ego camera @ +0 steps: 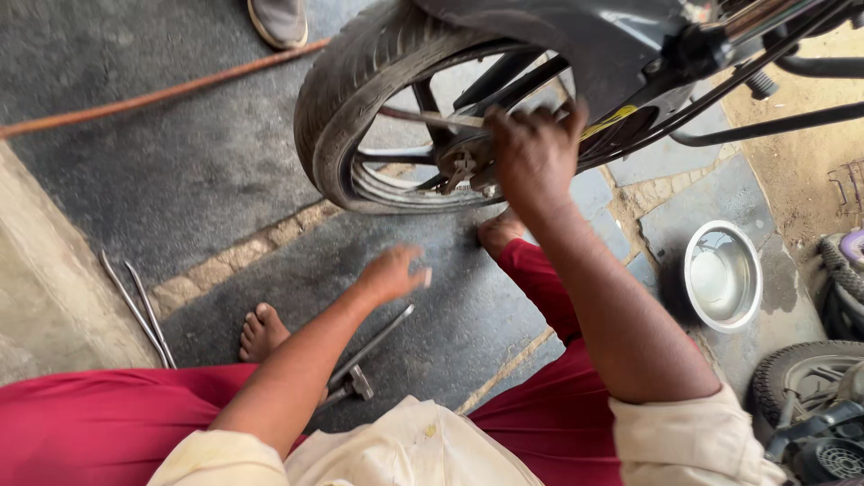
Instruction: The person sits on the ground at a motorcycle with its front wheel raised and uses a pry bar to work the tire bead away from the wheel rim, repositioning the tool around the tire and steadying the wheel with the other hand.
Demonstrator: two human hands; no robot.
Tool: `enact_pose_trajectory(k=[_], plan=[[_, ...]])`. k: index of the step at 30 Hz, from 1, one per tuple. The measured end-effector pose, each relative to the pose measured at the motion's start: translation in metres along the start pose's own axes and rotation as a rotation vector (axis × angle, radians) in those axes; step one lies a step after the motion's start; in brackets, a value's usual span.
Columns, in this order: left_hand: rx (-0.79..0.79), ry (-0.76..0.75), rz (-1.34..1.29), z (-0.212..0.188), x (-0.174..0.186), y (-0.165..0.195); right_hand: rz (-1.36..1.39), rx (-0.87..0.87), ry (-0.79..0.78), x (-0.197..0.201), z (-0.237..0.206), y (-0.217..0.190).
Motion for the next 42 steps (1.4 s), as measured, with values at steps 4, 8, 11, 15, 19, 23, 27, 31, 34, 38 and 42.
enact_pose_trajectory(k=[4,8,11,15,19,23,27,31,34,38,42], plan=[[0.105,0.376,-0.238,0.044,0.076,0.023,0.277,-0.056,-0.293,-0.048,-0.027,-0.014],[0.222,0.506,-0.240,0.055,0.115,0.035,0.594,-0.108,-0.228,-0.067,-0.046,-0.037],[0.251,0.499,-0.378,0.061,0.113,0.034,0.648,-0.215,-0.348,-0.089,-0.050,-0.054],[0.202,0.386,-0.970,0.081,0.089,0.024,0.740,-0.228,-0.355,-0.091,-0.049,-0.062],[0.350,0.380,-0.555,0.074,0.099,0.005,0.749,-0.175,-0.206,-0.079,-0.071,-0.036],[0.285,0.442,-0.408,0.068,0.102,0.014,0.075,-0.219,-0.227,-0.084,-0.095,0.005],[0.425,0.483,-0.998,0.083,0.066,0.019,0.333,-0.381,-0.354,-0.098,-0.082,0.034],[0.358,0.164,-1.421,0.089,0.042,0.030,0.597,-0.624,-0.580,-0.098,-0.075,0.071],[0.498,0.199,-0.408,0.069,0.075,0.001,0.486,-0.484,-0.598,-0.087,-0.070,0.078],[0.439,0.251,-0.731,0.073,0.077,0.011,0.516,-0.336,-0.611,-0.094,-0.076,0.061],[0.296,0.084,-1.493,0.094,0.045,0.048,0.353,-0.372,-0.693,-0.098,-0.080,0.078]])
Point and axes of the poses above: each hand's wrist, its own z-axis towards the middle knuckle, its own x-axis out of the back of the hand, y = z × x, the point moved 8 cm from there along z, towards the middle knuckle, and after that the axes turned 5 degrees about -z, right-handed, at the moved point
